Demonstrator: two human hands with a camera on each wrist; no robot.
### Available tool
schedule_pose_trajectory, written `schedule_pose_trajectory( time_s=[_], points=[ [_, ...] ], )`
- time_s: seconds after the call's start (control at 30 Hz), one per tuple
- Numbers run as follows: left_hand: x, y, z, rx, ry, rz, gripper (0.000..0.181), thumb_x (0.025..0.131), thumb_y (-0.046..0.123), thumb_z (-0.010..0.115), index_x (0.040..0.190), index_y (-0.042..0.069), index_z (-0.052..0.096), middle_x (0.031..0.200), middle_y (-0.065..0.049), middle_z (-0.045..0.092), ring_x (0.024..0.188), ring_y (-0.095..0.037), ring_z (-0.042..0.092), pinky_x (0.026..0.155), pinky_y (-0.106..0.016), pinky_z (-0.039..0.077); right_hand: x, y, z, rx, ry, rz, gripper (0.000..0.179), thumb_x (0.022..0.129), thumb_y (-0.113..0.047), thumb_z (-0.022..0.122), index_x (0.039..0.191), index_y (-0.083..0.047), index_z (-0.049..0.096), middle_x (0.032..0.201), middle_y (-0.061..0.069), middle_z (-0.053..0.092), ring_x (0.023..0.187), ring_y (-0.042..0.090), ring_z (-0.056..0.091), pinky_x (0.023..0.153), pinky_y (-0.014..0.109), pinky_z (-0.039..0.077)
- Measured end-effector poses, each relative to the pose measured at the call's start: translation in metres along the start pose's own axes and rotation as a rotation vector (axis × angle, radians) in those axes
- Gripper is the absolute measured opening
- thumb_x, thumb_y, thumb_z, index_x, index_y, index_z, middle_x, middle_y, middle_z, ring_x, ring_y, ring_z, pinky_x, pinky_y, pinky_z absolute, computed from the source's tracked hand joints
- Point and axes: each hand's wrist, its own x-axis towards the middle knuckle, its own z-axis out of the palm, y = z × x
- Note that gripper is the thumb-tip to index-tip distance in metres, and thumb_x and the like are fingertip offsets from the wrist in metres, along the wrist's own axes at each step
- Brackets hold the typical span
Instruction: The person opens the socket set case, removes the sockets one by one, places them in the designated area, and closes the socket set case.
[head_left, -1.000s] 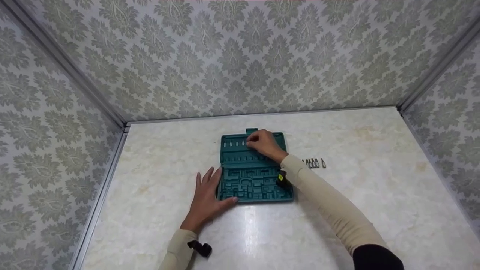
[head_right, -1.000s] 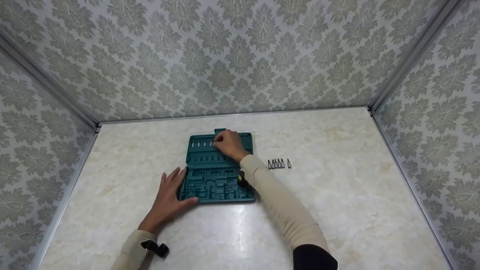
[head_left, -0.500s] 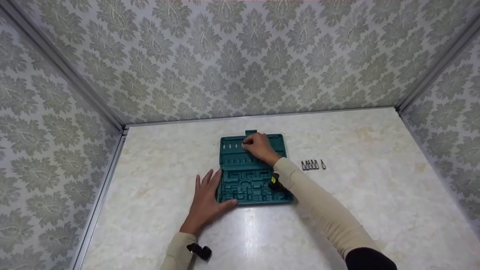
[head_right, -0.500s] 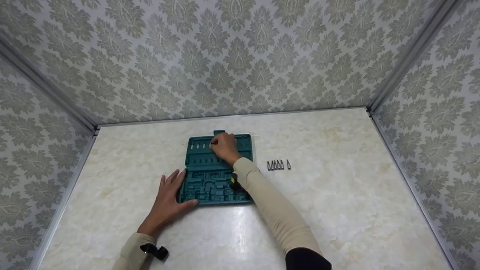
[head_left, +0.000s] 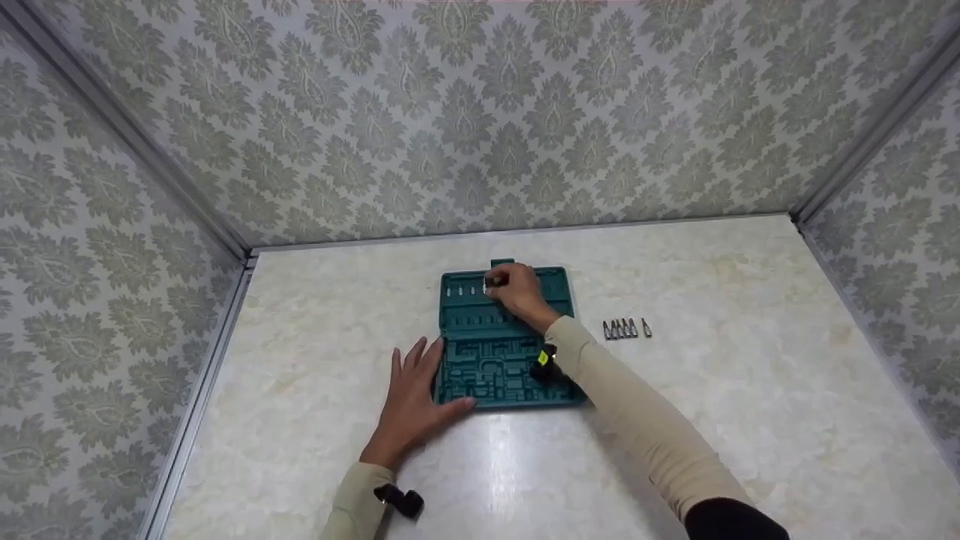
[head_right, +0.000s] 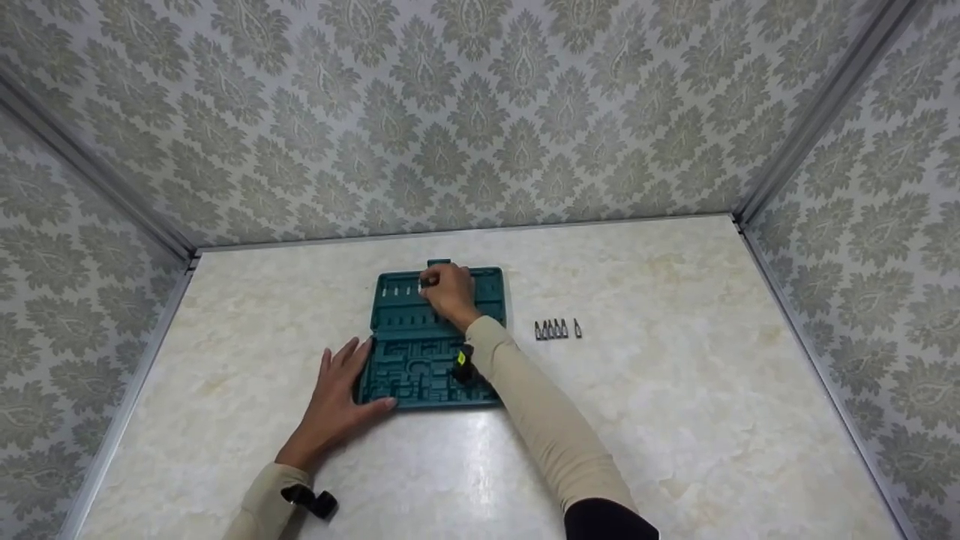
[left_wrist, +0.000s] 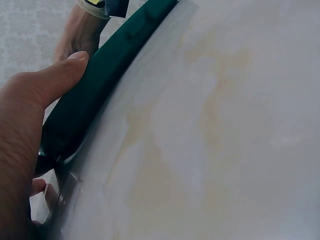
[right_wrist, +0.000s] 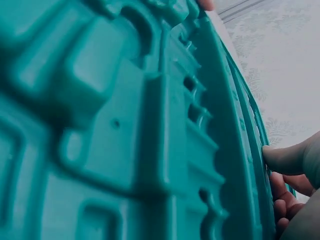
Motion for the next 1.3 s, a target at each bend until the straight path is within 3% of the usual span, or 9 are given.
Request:
schedule_pose_trajectory(
  time_s=[0.1, 0.3, 0.37, 0.53, 0.63, 0.87, 1.07, 1.3],
  points=[
    [0.000, 0.000, 0.000, -0.005, 0.000, -0.009, 0.122, 0.083, 0.083, 0.076, 0.177, 0.022, 0.029, 0.179, -0.012, 0.033, 0.170, -0.031, 0.017, 0.136, -0.055, -0.007, -0.001, 0.000, 0.001, 0.027, 0.012, -0.009, 0.021, 0.100, -0.001, 0.079, 0.121, -0.001, 0.079, 0.118, 0.015, 0.074, 0.113, 0.032, 0.069, 0.102, 0.050, 0.059],
    [0.001, 0.002, -0.001, -0.006, 0.003, -0.007, 0.122, 0.082, 0.083, 0.076, 0.177, 0.023, 0.029, 0.179, -0.010, 0.034, 0.170, -0.030, 0.016, 0.136, -0.054, -0.008, -0.004, 0.000, 0.002, -0.072, 0.046, -0.066, 0.021, 0.103, -0.009, 0.079, 0.121, 0.000, 0.081, 0.117, 0.017, 0.077, 0.110, 0.033, 0.072, 0.100, 0.053, 0.059],
    [0.001, 0.003, -0.001, -0.003, 0.006, -0.004, 0.121, 0.082, 0.083, 0.076, 0.177, 0.024, 0.029, 0.179, -0.009, 0.034, 0.170, -0.029, 0.016, 0.136, -0.053, -0.008, -0.002, 0.000, 0.001, -0.016, 0.057, -0.052, 0.019, 0.104, -0.009, 0.077, 0.119, 0.001, 0.082, 0.117, 0.016, 0.078, 0.107, 0.031, 0.072, 0.098, 0.050, 0.060],
    [0.001, 0.005, 0.001, 0.003, 0.008, 0.007, 0.121, 0.082, 0.083, 0.075, 0.177, 0.023, 0.029, 0.179, -0.011, 0.033, 0.169, -0.031, 0.018, 0.137, -0.054, -0.007, 0.003, 0.000, -0.012, 0.252, 0.103, -0.019, 0.017, 0.105, -0.007, 0.075, 0.117, 0.003, 0.080, 0.116, 0.016, 0.076, 0.101, 0.023, 0.068, 0.090, 0.036, 0.057],
    [0.001, 0.005, 0.000, 0.011, 0.005, 0.012, 0.120, 0.084, 0.083, 0.075, 0.176, 0.022, 0.030, 0.178, -0.012, 0.035, 0.169, -0.033, 0.020, 0.137, -0.056, -0.006, 0.002, -0.001, -0.025, 0.302, 0.100, -0.024, 0.017, 0.105, -0.007, 0.075, 0.117, 0.004, 0.079, 0.116, 0.017, 0.075, 0.099, 0.020, 0.066, 0.087, 0.032, 0.055],
    [-0.001, 0.002, -0.002, 0.007, 0.012, 0.010, 0.120, 0.083, 0.082, 0.076, 0.177, 0.023, 0.030, 0.178, -0.010, 0.036, 0.169, -0.031, 0.019, 0.137, -0.054, -0.008, -0.012, -0.001, -0.049, 0.225, 0.050, -0.056, 0.021, 0.105, -0.011, 0.076, 0.119, 0.004, 0.078, 0.118, 0.015, 0.076, 0.101, 0.020, 0.067, 0.089, 0.031, 0.055],
    [-0.001, -0.002, -0.001, 0.001, 0.026, 0.011, 0.121, 0.081, 0.081, 0.079, 0.177, 0.026, 0.029, 0.177, -0.009, 0.037, 0.169, -0.031, 0.020, 0.137, -0.056, -0.006, -0.029, 0.002, -0.066, 0.223, 0.009, -0.080, 0.025, 0.105, -0.009, 0.075, 0.122, 0.009, 0.075, 0.121, 0.016, 0.075, 0.103, 0.019, 0.068, 0.091, 0.031, 0.055],
    [0.000, -0.001, 0.001, -0.004, 0.018, 0.013, 0.121, 0.081, 0.082, 0.078, 0.177, 0.025, 0.029, 0.178, -0.010, 0.037, 0.169, -0.031, 0.020, 0.137, -0.055, -0.007, -0.051, 0.008, -0.086, 0.161, 0.024, -0.049, 0.021, 0.104, -0.011, 0.076, 0.118, 0.005, 0.078, 0.117, 0.015, 0.076, 0.101, 0.020, 0.067, 0.089, 0.030, 0.055]
  ],
)
